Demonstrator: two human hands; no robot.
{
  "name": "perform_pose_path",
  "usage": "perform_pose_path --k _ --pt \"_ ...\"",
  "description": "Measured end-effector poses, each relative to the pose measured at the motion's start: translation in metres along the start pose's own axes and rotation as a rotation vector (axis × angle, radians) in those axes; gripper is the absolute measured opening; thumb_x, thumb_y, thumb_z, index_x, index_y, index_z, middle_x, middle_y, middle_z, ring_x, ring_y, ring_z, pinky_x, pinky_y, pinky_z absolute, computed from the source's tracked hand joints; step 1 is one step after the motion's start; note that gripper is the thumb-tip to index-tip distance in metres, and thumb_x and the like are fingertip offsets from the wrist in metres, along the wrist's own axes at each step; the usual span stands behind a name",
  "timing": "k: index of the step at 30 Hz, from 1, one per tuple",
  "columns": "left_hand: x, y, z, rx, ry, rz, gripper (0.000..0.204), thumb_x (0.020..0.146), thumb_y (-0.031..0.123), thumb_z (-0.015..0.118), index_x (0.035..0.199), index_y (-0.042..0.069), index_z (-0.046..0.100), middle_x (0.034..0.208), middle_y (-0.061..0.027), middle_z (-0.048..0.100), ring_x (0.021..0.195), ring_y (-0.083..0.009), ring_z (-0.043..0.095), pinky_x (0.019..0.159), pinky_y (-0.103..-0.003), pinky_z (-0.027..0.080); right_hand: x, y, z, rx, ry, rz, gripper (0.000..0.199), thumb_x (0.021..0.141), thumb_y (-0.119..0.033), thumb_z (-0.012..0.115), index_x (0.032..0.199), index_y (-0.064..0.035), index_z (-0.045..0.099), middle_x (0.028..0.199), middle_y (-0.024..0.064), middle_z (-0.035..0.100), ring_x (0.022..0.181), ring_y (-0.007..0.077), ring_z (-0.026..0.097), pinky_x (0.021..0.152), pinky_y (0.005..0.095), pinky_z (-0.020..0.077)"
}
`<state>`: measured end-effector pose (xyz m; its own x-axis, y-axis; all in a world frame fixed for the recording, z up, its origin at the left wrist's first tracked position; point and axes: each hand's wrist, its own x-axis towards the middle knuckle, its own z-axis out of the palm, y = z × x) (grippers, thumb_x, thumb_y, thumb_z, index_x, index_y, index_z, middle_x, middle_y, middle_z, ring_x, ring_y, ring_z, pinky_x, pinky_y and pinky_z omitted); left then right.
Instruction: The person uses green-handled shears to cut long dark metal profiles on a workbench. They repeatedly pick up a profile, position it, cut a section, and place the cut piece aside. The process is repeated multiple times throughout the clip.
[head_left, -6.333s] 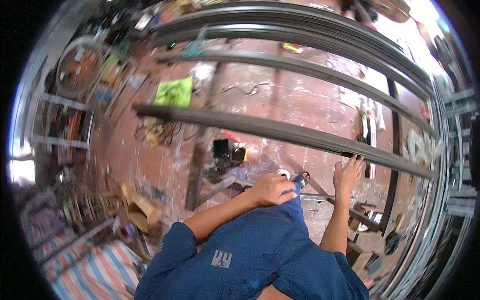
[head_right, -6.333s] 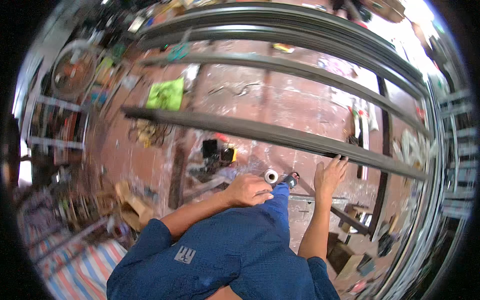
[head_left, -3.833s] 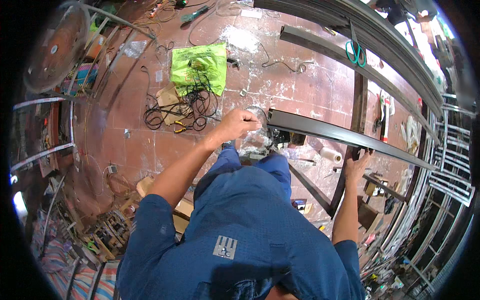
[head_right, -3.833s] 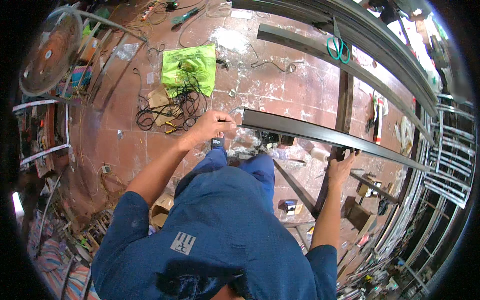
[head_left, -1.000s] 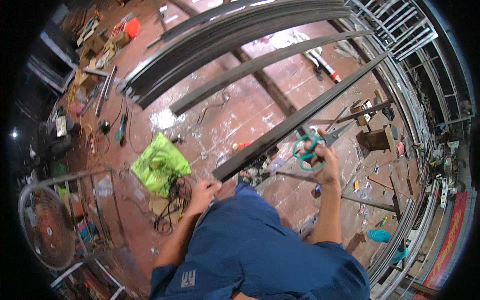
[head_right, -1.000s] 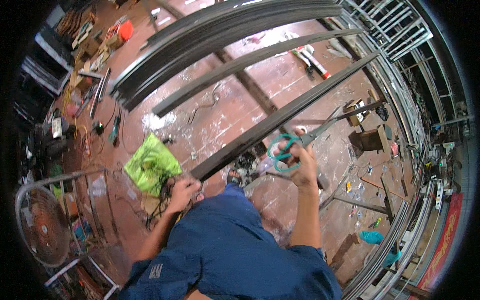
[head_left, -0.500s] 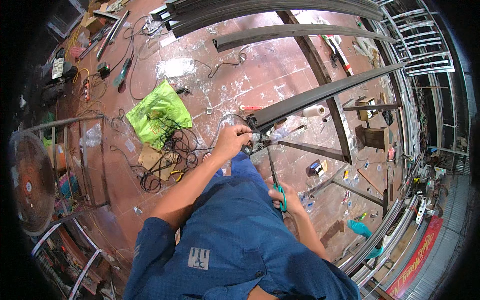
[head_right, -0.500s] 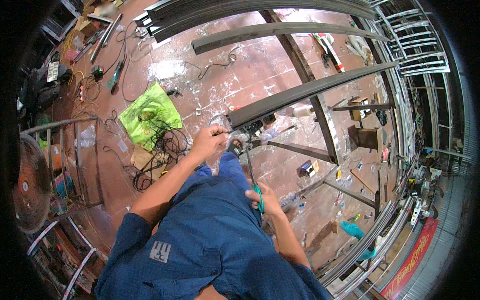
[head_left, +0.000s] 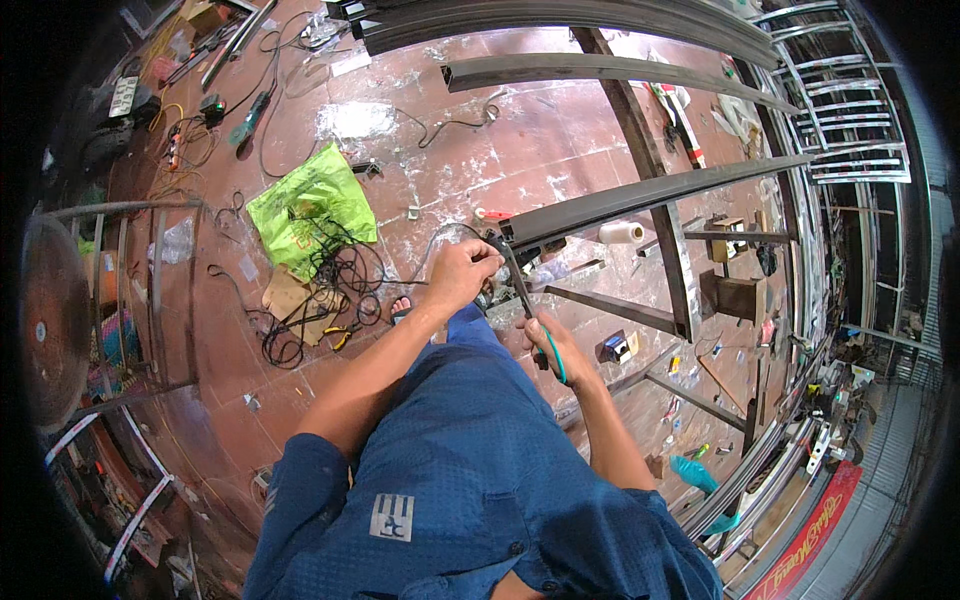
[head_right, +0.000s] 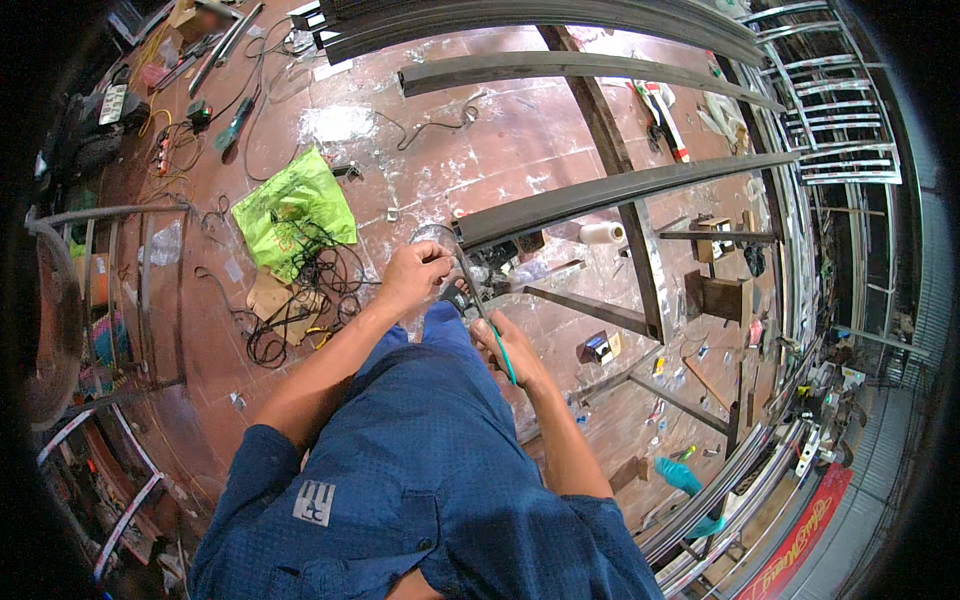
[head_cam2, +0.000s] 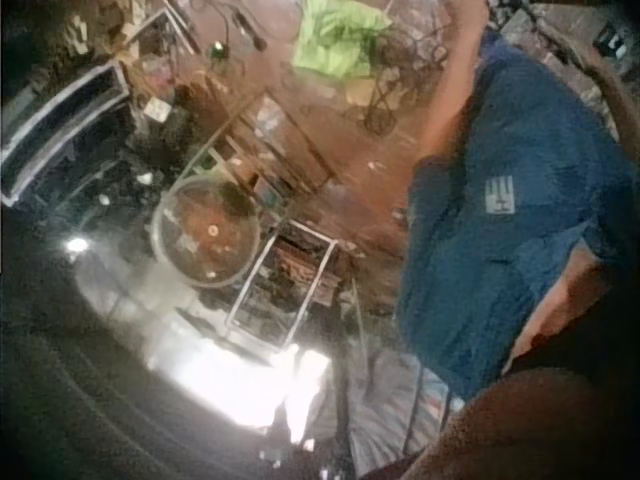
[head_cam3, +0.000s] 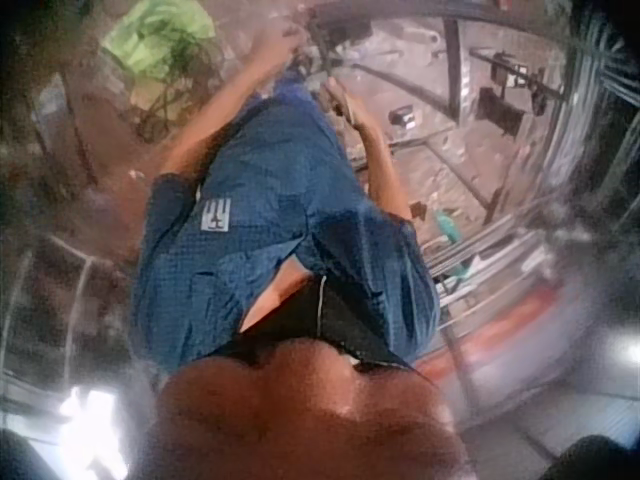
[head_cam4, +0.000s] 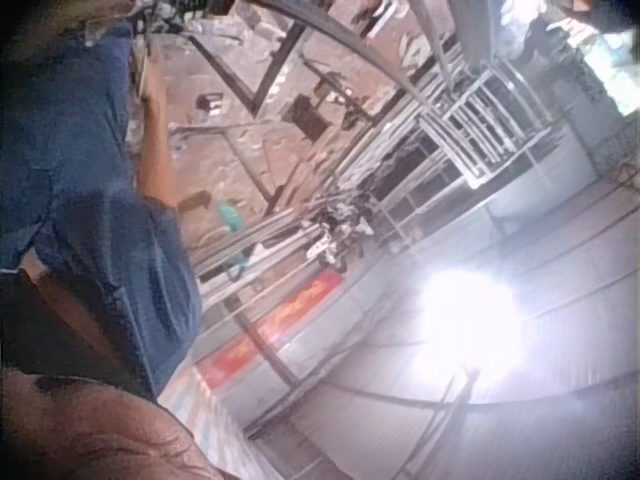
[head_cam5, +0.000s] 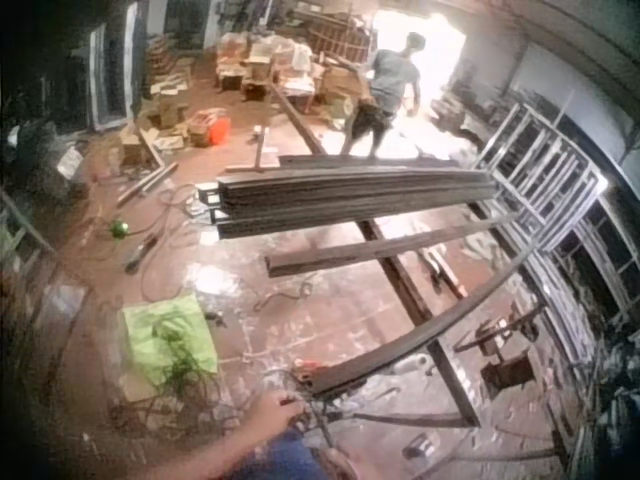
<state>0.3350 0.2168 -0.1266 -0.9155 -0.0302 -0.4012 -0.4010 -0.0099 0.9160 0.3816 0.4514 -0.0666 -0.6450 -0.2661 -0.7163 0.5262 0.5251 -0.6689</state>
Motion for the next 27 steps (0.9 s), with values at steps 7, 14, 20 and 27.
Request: perform_pose_path --k 7,14,20,27 --pt "-0.002 0.008 0.001 0.056 0.046 0.026 0.017 0.091 0.016 0.07 0.094 0.0 0.074 0.072 -0.0002 0.066 0.06 -0.0069 0.057 0.056 -0.029 0.045 0.017 -0.019 -0.004 -0.056 -0.032 -0.03 0.07 0.096 -0.07 0.057 0.117 -0.0031 0.062 0.088 0.0066 0.064 0.075 0.0133 0.059 0.062 0.0315 0.0487" --pt "-0.003 0.01 0.002 0.065 0.05 0.001 0.02 0.09 0.018 0.071 0.098 0.0 0.077 0.074 -0.0044 0.072 0.063 -0.0098 0.062 0.06 -0.03 0.049 0.025 -0.012 -0.006 -0.051 -0.026 -0.061 0.073 0.097 -0.071 0.056 0.122 -0.0031 0.062 0.086 0.0066 0.064 0.072 0.0133 0.058 0.063 0.0322 0.0486" --pt "0.001 0.006 0.003 -0.008 0.02 -0.009 0.017 0.091 0.015 0.07 0.096 0.0 0.076 0.073 0.0015 0.066 0.062 -0.0063 0.056 0.056 -0.027 0.044 0.028 -0.012 -0.009 -0.077 -0.042 -0.079 0.074 0.096 -0.072 0.057 0.122 -0.0032 0.064 0.086 0.0081 0.065 0.073 0.0147 0.058 0.065 0.0327 0.0489" --pt "-0.002 0.01 0.005 0.03 0.055 0.074 0.019 0.09 0.015 0.07 0.099 0.0 0.076 0.073 -0.0014 0.068 0.063 -0.007 0.057 0.057 -0.028 0.045 0.026 -0.016 -0.005 -0.255 0.048 -0.122 0.075 0.095 -0.072 0.056 0.122 -0.0023 0.063 0.102 0.0266 0.071 0.101 0.0389 0.068 0.088 0.0478 0.0513"
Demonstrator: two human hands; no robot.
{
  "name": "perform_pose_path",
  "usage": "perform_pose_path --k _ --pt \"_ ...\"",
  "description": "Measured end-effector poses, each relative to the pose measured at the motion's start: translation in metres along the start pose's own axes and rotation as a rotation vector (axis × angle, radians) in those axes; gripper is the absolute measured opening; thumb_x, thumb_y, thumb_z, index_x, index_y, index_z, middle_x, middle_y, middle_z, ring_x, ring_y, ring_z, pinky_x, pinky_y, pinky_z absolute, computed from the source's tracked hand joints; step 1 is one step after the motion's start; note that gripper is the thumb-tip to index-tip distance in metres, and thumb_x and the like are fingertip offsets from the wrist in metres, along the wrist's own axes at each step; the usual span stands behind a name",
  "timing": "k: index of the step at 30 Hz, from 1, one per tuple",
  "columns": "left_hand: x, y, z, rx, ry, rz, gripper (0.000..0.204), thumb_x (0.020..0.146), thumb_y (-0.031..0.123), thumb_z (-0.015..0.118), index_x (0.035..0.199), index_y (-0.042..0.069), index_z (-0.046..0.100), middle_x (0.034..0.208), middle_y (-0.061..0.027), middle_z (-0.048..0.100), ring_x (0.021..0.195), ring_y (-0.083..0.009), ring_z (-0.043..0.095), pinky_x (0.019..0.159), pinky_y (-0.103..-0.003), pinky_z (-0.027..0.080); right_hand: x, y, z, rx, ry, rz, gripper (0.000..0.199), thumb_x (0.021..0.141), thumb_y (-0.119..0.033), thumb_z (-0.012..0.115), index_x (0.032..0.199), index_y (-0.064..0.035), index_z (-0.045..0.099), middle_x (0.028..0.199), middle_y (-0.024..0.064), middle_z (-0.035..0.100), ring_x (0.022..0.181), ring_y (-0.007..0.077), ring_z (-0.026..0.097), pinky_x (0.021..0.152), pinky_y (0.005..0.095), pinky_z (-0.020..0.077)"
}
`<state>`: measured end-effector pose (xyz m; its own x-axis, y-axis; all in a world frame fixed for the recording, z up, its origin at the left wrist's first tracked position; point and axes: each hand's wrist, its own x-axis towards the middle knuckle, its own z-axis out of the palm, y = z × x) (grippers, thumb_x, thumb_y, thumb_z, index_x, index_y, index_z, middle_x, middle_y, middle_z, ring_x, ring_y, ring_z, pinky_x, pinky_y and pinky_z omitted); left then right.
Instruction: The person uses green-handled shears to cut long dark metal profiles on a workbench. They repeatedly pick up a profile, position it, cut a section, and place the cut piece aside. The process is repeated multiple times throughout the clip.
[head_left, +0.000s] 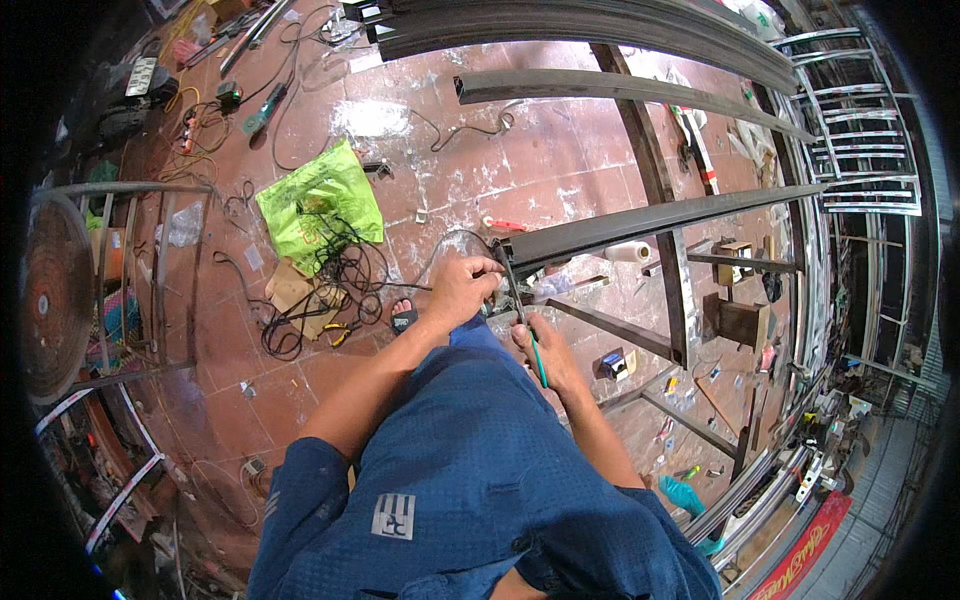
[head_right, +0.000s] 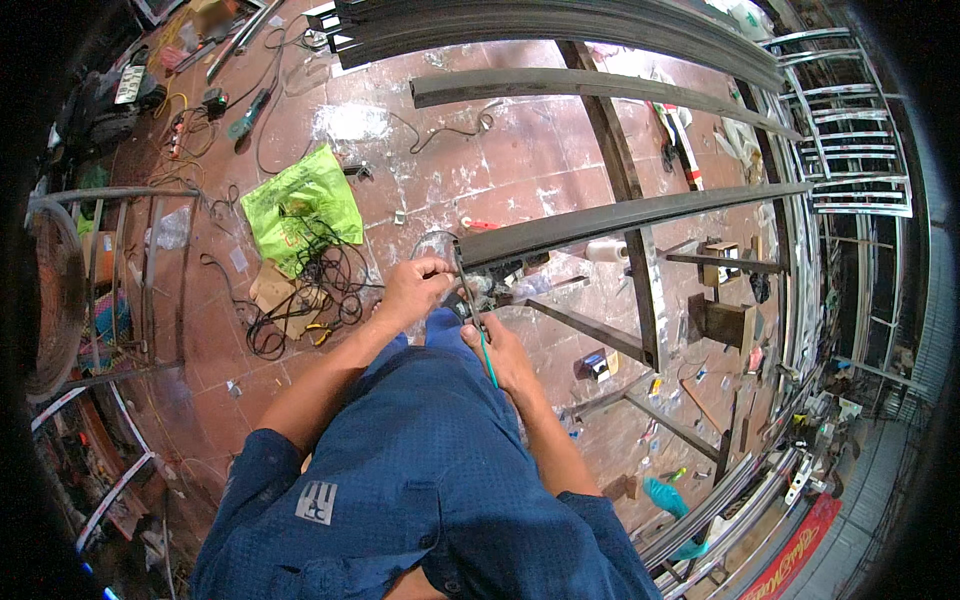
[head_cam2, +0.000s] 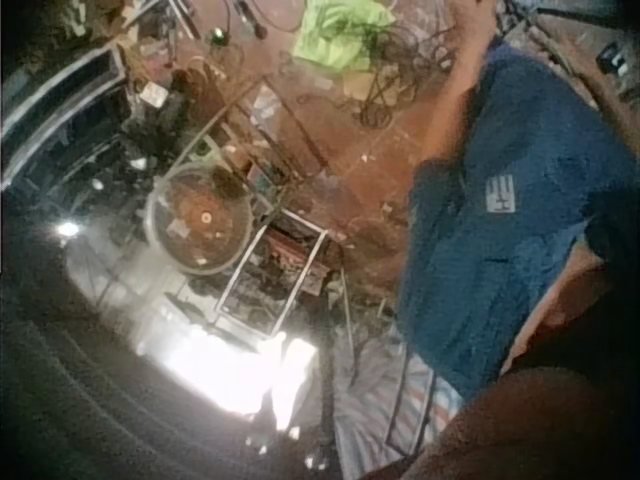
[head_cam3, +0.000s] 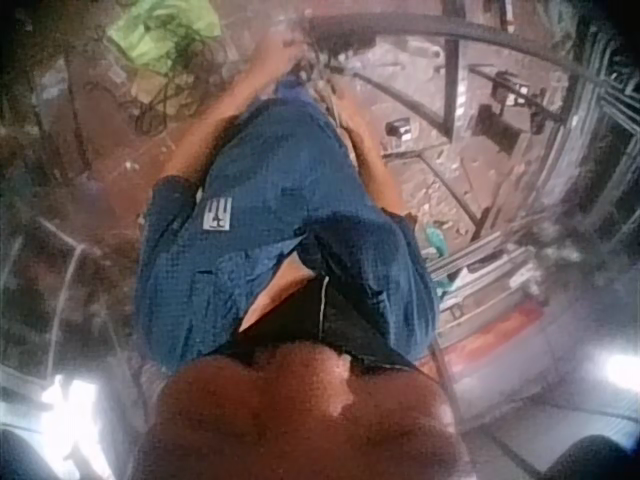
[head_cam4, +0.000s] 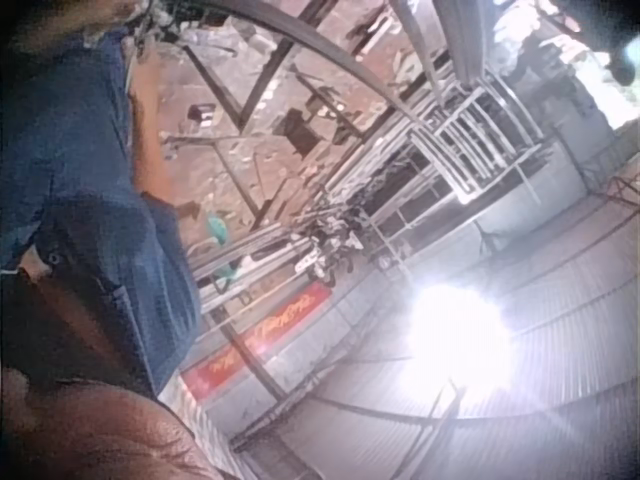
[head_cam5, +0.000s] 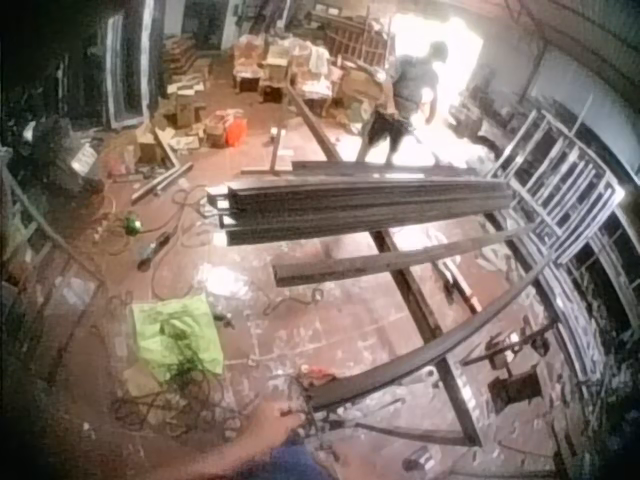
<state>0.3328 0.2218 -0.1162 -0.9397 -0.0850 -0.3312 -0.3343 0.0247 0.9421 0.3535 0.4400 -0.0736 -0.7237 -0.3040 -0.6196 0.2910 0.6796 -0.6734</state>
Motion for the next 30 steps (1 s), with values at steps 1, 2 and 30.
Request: perform_pose_path --k 1,2,30 --pt "-0.001 0.002 0.0 0.017 0.01 0.004 0.019 0.09 0.014 0.07 0.099 -0.001 0.076 0.073 -0.0021 0.069 0.063 -0.0071 0.057 0.057 -0.028 0.045 0.0 0.001 0.002 -0.011 0.01 0.005 0.075 0.095 -0.072 0.056 0.121 -0.0023 0.063 0.101 0.0262 0.071 0.1 0.0382 0.068 0.087 0.0476 0.0513" --pt "-0.002 0.001 0.001 0.006 0.017 0.017 0.018 0.09 0.015 0.07 0.099 -0.001 0.076 0.073 -0.0026 0.069 0.063 -0.0071 0.058 0.057 -0.028 0.046 0.0 0.001 0.003 -0.022 0.02 0.009 0.075 0.094 -0.072 0.056 0.12 -0.0023 0.063 0.1 0.0258 0.071 0.099 0.0375 0.068 0.086 0.0475 0.0513" --pt "0.026 0.032 0.012 -0.35 -0.112 -0.268 0.041 0.096 0.044 0.074 0.099 0.003 0.068 0.076 -0.0016 0.061 0.061 -0.0079 0.06 0.053 -0.024 0.043 -0.025 0.086 -0.082 0.378 0.719 -0.096 0.039 0.1 -0.043 0.071 0.095 -0.0054 0.06 0.073 -0.0021 0.055 0.058 0.0062 0.052 0.049 0.0232 0.0431"
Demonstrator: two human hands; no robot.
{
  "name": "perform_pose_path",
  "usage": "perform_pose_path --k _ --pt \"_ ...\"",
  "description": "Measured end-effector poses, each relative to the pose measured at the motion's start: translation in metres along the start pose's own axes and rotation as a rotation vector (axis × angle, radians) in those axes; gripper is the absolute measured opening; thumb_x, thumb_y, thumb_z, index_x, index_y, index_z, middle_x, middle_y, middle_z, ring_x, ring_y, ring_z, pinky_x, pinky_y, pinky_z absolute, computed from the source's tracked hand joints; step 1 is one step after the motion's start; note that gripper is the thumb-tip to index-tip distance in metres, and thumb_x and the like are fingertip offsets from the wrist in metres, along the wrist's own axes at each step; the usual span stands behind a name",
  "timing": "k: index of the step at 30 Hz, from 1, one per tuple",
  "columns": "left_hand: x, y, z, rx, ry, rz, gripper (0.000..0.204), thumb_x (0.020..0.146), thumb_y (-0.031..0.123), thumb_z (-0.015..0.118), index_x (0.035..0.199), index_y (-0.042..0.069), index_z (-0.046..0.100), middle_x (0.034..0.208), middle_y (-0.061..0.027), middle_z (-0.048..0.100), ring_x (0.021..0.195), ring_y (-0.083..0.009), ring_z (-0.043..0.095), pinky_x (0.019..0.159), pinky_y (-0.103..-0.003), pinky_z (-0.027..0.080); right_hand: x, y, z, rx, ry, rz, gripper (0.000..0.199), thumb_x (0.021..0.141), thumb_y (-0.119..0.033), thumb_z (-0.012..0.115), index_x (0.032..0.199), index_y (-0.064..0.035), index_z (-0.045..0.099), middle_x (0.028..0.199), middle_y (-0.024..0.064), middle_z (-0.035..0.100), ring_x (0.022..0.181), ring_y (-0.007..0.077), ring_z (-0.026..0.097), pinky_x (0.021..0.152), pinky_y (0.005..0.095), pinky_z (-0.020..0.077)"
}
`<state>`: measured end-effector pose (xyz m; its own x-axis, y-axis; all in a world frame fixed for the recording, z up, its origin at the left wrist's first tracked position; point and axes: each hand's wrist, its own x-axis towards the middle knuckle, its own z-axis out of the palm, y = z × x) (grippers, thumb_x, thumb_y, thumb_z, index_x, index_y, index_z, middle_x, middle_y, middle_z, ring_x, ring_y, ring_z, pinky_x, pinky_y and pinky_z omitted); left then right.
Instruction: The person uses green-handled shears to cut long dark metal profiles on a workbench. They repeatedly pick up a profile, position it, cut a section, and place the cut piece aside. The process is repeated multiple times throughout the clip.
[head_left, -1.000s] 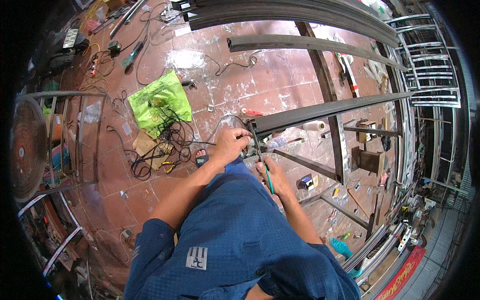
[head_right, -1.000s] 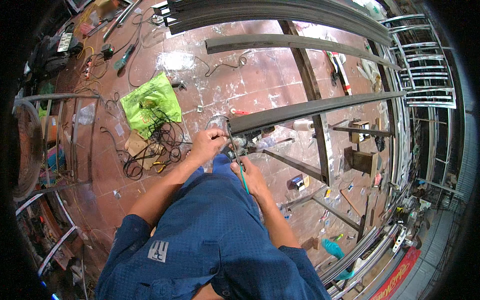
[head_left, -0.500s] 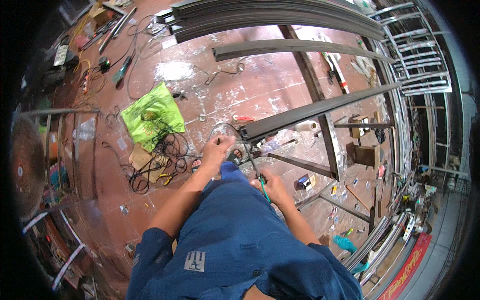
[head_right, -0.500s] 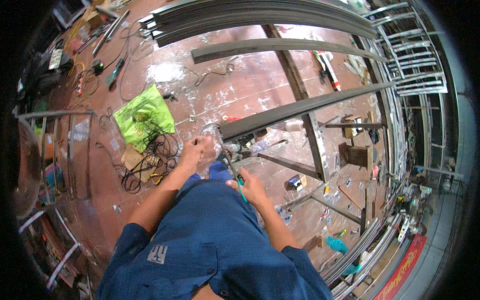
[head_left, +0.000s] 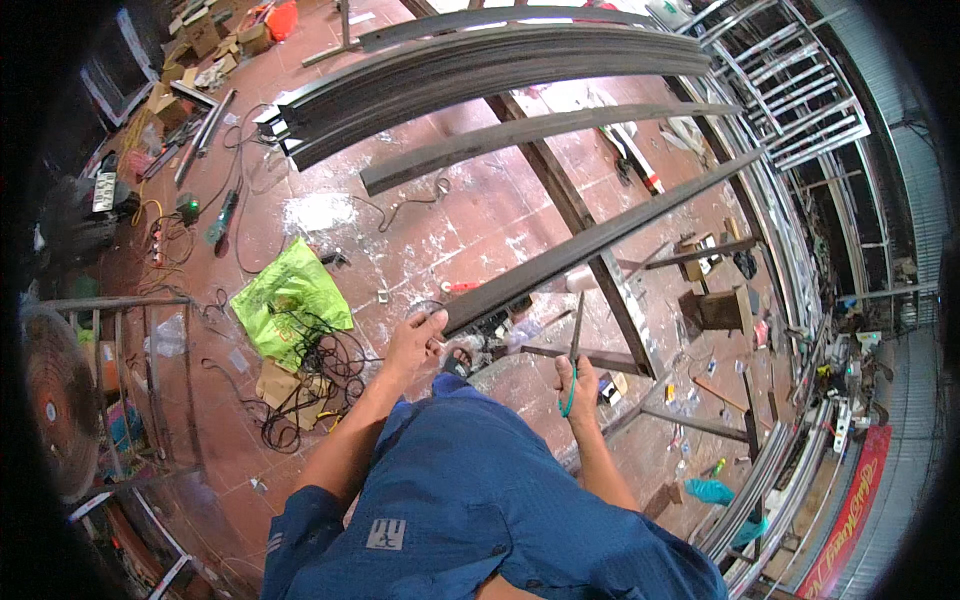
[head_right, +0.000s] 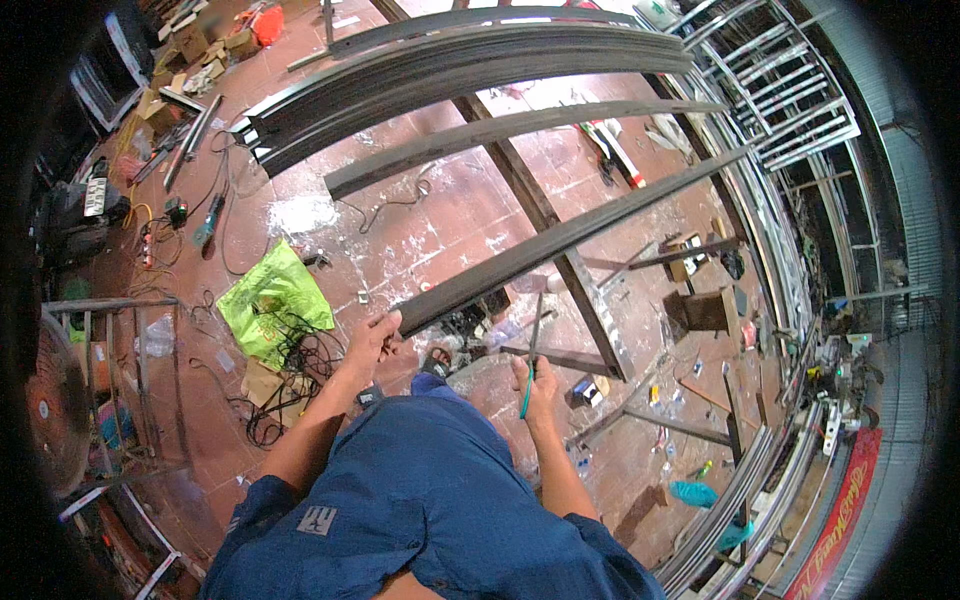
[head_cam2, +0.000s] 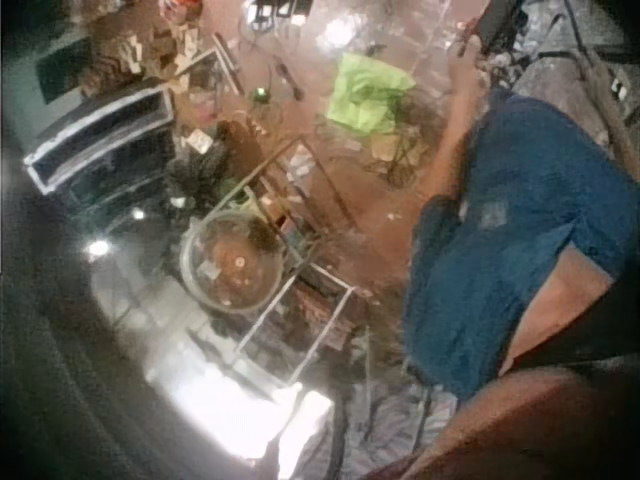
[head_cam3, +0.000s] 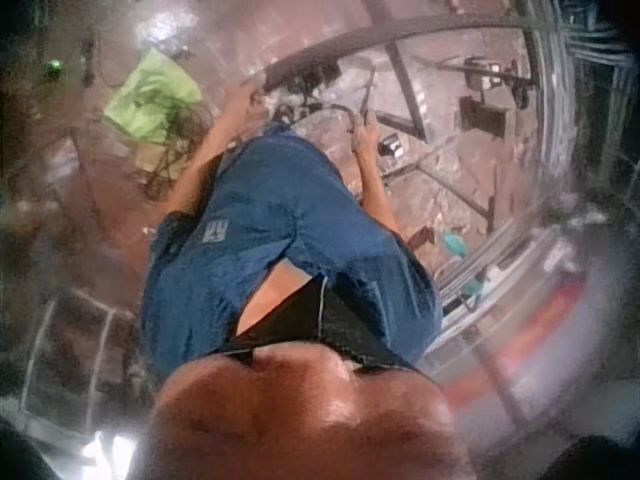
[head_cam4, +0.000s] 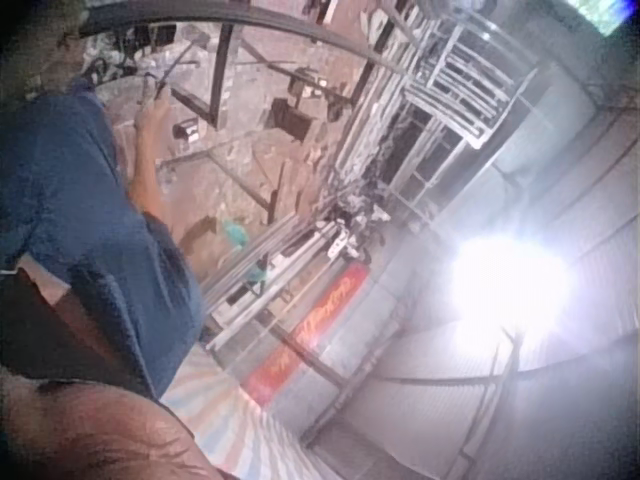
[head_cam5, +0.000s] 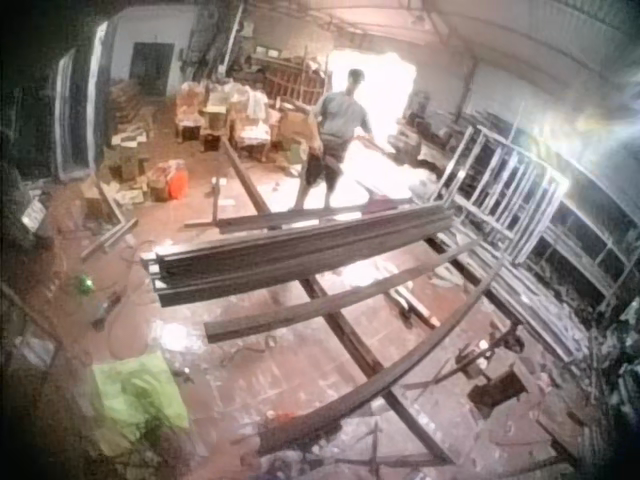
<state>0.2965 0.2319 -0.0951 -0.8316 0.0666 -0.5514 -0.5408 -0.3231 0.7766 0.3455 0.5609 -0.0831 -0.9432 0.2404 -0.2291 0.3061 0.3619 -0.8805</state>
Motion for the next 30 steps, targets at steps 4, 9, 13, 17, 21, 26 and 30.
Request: perform_pose_path --k 4,9,13,17,21,26,30 --pt "-0.001 0.005 0.0 0.001 0.031 0.027 0.037 0.095 0.036 0.075 0.096 0.0 0.069 0.075 -0.0023 0.06 0.061 -0.0087 0.057 0.054 -0.025 0.045 0.043 -0.035 -0.009 -0.274 0.029 -0.099 0.042 0.092 -0.037 0.078 0.105 0.0008 0.067 0.074 0.0074 0.061 0.067 0.0153 0.054 0.063 0.0345 0.0482" --pt "-0.01 0.026 0.007 0.047 0.072 0.03 0.039 0.094 0.035 0.075 0.105 -0.003 0.07 0.076 -0.002 0.061 0.062 -0.0088 0.057 0.055 -0.022 0.044 0.101 -0.099 0.001 -0.364 -0.05 -0.273 0.043 0.089 -0.03 0.08 0.113 0.0018 0.064 0.076 0.0134 0.064 0.068 0.0217 0.058 0.068 0.0374 0.0497" --pt "-0.007 0.012 0.012 0.004 0.147 0.049 0.041 0.092 0.034 0.076 0.11 -0.002 0.069 0.077 -0.0025 0.064 0.058 -0.0082 0.057 0.05 -0.021 0.041 0.149 -0.084 0.011 -0.292 0.055 -0.201 0.045 0.089 -0.03 0.08 0.114 0.0028 0.062 0.087 0.0193 0.071 0.08 0.0292 0.069 0.075 0.0423 0.0531" --pt "0.004 -0.015 0.015 -0.004 0.186 0.039 0.045 0.095 0.041 0.071 0.115 0.001 0.065 0.078 -0.0033 0.064 0.054 -0.0097 0.061 0.039 -0.023 0.035 0.169 -0.069 0.013 -0.085 0.01 -0.103 0.047 0.091 -0.035 0.08 0.111 0.0023 0.06 0.087 0.0137 0.069 0.08 0.024 0.066 0.073 0.0407 0.053" --pt "0.009 0.002 0.031 -0.04 0.247 -0.001 0.042 0.094 0.04 0.073 0.107 0.0 0.066 0.073 -0.0028 0.064 0.047 -0.0106 0.057 0.039 -0.024 0.039 0.175 -0.053 0.03 0.202 0.004 -0.065 0.043 0.093 -0.032 0.08 0.11 0.0012 0.058 0.088 0.0079 0.067 0.081 0.0128 0.064 0.07 0.0304 0.0527" --pt "0.018 0.007 -0.01 0.043 0.186 -0.064 0.044 0.095 0.042 0.069 0.107 0.0 0.066 0.074 -0.0041 0.066 0.048 -0.0126 0.06 0.041 -0.024 0.042 0.178 -0.055 0.045 0.221 0.077 -0.04 0.048 0.093 -0.036 0.08 0.113 0.0015 0.058 0.091 0.0067 0.068 0.08 0.0117 0.063 0.07 0.0304 0.0522" --pt "0.014 0.02 -0.048 -0.099 0.213 -0.073 0.046 0.095 0.045 0.064 0.11 0.001 0.067 0.081 -0.0048 0.07 0.056 -0.0143 0.065 0.045 -0.027 0.047 0.172 -0.097 0.046 0.062 0.162 0.028 0.049 0.093 -0.036 0.08 0.114 0.0016 0.057 0.089 0.0066 0.067 0.079 0.0119 0.061 0.071 0.0307 0.0522"
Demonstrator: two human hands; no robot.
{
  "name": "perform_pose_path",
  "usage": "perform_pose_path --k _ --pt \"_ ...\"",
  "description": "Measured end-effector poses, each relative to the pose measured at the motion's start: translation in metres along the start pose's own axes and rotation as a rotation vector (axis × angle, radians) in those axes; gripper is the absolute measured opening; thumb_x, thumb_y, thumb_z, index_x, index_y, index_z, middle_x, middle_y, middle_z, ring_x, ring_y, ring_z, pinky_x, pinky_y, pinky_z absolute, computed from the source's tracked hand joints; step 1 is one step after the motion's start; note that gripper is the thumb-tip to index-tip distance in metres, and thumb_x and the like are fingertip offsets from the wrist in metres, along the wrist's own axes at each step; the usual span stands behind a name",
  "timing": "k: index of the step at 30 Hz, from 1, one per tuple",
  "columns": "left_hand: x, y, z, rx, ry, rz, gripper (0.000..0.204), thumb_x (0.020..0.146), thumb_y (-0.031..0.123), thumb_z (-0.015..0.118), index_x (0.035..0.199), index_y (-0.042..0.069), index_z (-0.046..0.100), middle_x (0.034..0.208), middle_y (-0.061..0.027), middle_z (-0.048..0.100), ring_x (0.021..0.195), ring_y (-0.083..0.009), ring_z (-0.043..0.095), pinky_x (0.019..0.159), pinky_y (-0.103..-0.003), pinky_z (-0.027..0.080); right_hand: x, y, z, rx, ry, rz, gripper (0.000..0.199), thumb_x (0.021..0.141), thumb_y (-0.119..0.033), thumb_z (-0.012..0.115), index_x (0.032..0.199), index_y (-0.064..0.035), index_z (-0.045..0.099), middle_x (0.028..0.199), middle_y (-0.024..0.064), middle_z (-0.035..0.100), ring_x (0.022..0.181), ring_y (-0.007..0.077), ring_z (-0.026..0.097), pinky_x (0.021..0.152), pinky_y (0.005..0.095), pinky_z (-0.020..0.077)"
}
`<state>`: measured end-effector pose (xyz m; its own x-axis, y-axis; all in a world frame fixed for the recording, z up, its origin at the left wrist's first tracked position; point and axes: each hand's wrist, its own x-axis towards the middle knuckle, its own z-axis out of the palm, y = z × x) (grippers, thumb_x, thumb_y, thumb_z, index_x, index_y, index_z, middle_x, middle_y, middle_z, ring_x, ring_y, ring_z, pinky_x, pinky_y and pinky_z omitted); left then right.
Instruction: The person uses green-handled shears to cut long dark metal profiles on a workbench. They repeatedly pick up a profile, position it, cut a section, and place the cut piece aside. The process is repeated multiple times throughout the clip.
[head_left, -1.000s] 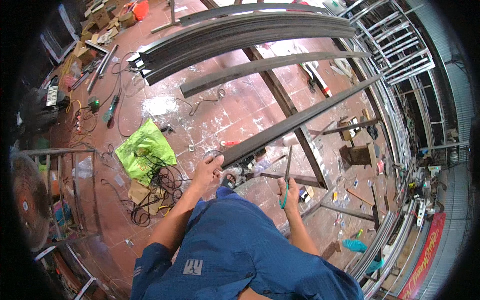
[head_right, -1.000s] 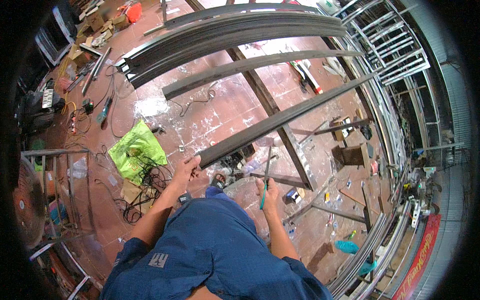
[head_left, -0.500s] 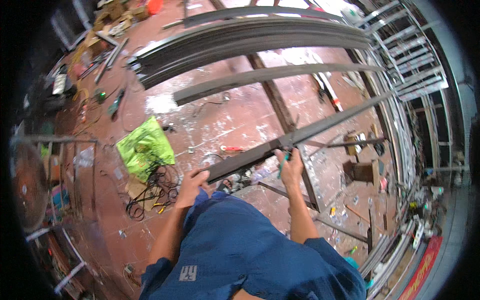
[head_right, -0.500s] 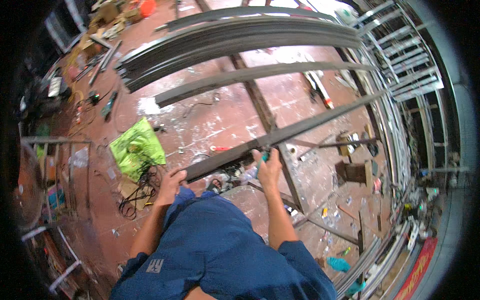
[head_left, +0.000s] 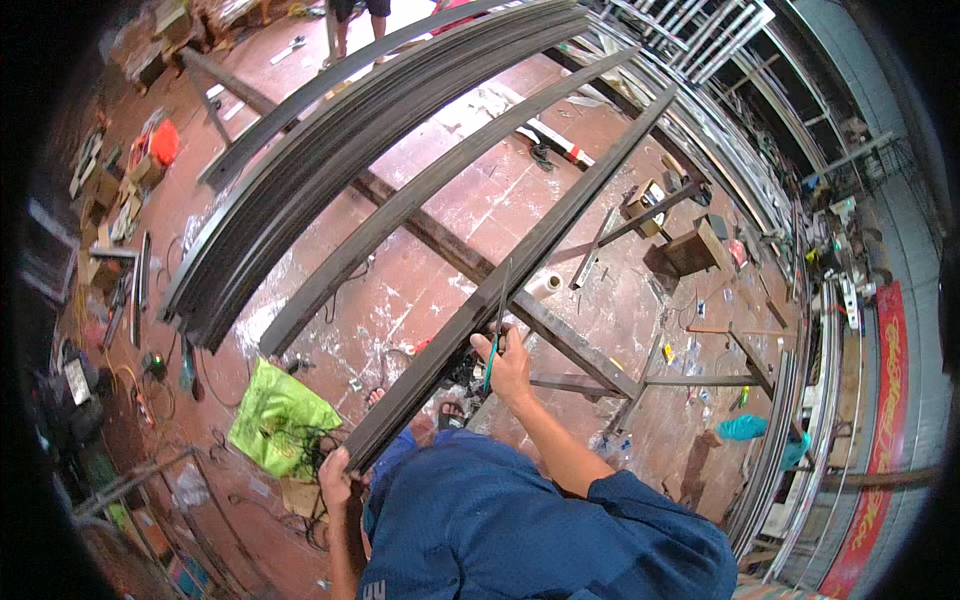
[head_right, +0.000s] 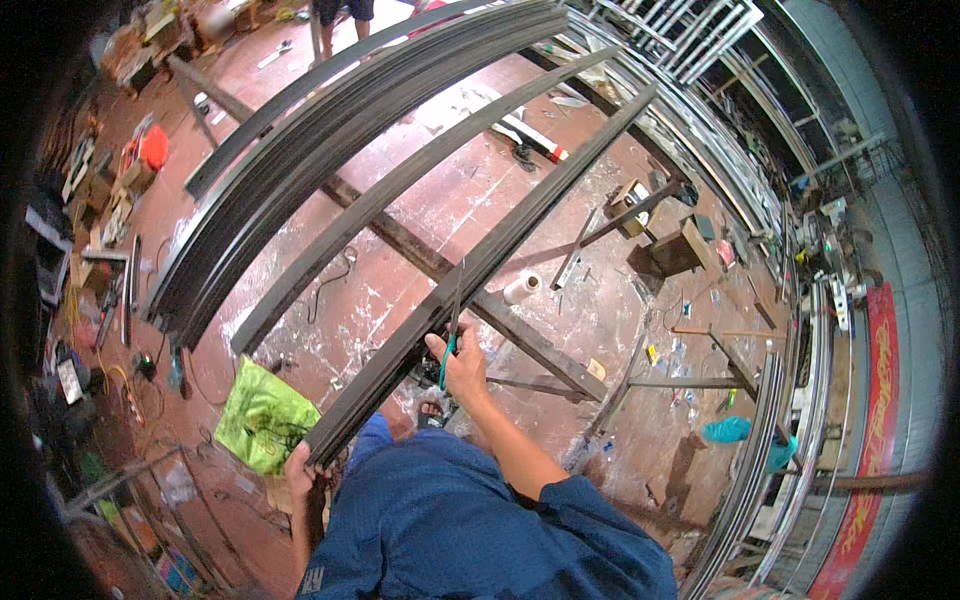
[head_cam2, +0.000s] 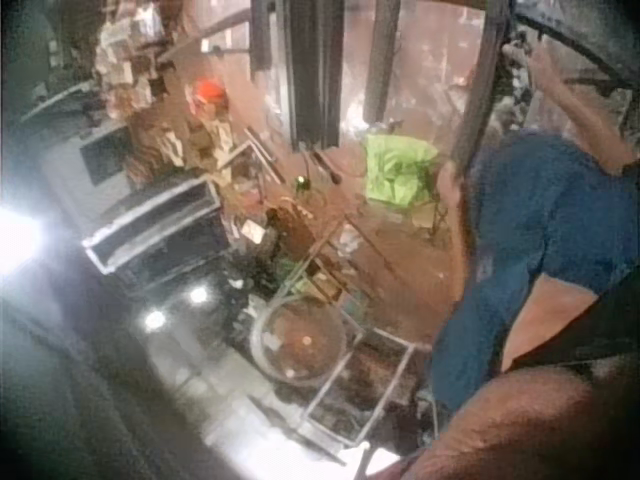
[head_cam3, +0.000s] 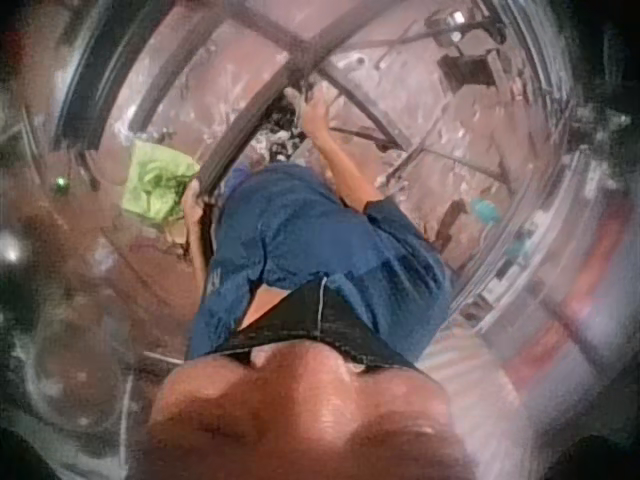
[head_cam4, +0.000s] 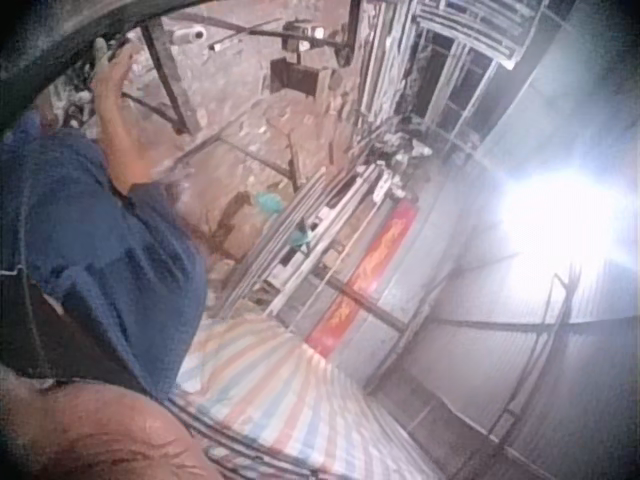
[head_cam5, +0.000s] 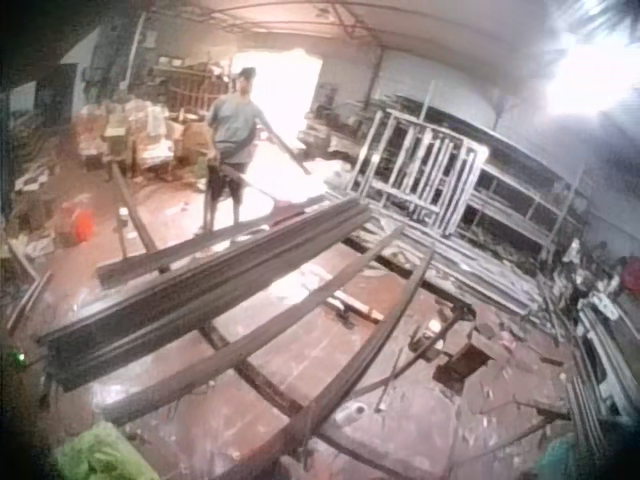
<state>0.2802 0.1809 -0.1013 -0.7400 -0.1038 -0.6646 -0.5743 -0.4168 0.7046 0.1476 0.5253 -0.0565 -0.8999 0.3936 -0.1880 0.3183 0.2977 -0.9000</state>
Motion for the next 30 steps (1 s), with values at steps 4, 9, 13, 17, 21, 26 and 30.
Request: perform_pose_path --k 4,9,13,17,21,26,30 --pt "-0.014 0.036 -0.017 -0.197 0.193 -0.056 0.04 0.097 0.043 0.061 0.114 0.008 0.064 0.094 -0.0051 0.072 0.077 -0.0191 0.07 0.062 -0.033 0.056 0.011 0.034 0.024 0.215 0.086 -0.046 0.045 0.093 -0.031 0.081 0.114 0.0001 0.057 0.087 0.0053 0.066 0.077 0.0126 0.063 0.068 0.0291 0.0525" --pt "-0.026 0.063 -0.031 -0.067 0.122 -0.08 0.051 0.093 0.053 0.062 0.118 0.009 0.066 0.098 -0.0062 0.073 0.076 -0.0196 0.068 0.057 -0.034 0.051 0.017 0.025 0.032 0.365 0.052 0.096 0.035 0.096 -0.014 0.074 0.122 -0.0012 0.053 0.094 0.0053 0.065 0.082 0.011 0.064 0.07 0.0292 0.06" --pt "-0.021 0.047 -0.042 -0.025 0.148 -0.05 0.062 0.087 0.062 0.065 0.118 0.008 0.066 0.092 -0.0059 0.071 0.067 -0.0191 0.064 0.049 -0.031 0.045 0.024 0.029 0.037 0.378 0.005 0.065 0.035 0.097 -0.012 0.071 0.123 0.001 0.052 0.095 0.0063 0.065 0.08 0.0112 0.064 0.069 0.0289 0.0594" --pt "-0.023 0.034 -0.063 0.013 0.136 -0.124 0.058 0.084 0.056 0.071 0.115 0.007 0.066 0.087 -0.0067 0.07 0.058 -0.0165 0.061 0.046 -0.028 0.043 0.024 0.038 0.035 0.439 0.011 0.117 0.032 0.097 -0.008 0.068 0.123 0.0022 0.052 0.096 0.0072 0.065 0.074 0.0131 0.066 0.067 0.0292 0.0597" --pt "-0.038 0.026 -0.065 -0.013 0.038 -0.166 0.053 0.083 0.046 0.078 0.116 0.007 0.066 0.095 -0.0035 0.07 0.067 -0.0124 0.06 0.056 -0.023 0.047 0.022 0.05 0.029 0.561 -0.005 0.149 0.032 0.095 -0.006 0.067 0.122 0.0016 0.052 0.097 0.0082 0.066 0.068 0.0152 0.066 0.062 0.0293 0.0577" --pt "-0.049 0.032 -0.046 -0.038 0.001 -0.132 0.053 0.082 0.043 0.079 0.115 0.004 0.066 0.094 -0.0023 0.068 0.074 -0.0117 0.061 0.062 -0.025 0.049 0.03 0.065 0.027 0.545 -0.043 0.13 0.038 0.09 -0.005 0.067 0.126 0.0012 0.054 0.098 0.0072 0.066 0.076 0.0159 0.065 0.068 0.0306 0.0555" --pt "-0.054 0.037 -0.023 -0.005 0.01 0.027 0.057 0.08 0.045 0.08 0.115 0.001 0.066 0.091 -0.0027 0.066 0.074 -0.0122 0.062 0.064 -0.025 0.049 0.035 0.066 0.033 0.62 0.002 0.133 0.048 0.083 -0.004 0.067 0.13 0.0003 0.058 0.109 0.0051 0.066 0.097 0.0158 0.061 0.088 0.0308 0.0503"
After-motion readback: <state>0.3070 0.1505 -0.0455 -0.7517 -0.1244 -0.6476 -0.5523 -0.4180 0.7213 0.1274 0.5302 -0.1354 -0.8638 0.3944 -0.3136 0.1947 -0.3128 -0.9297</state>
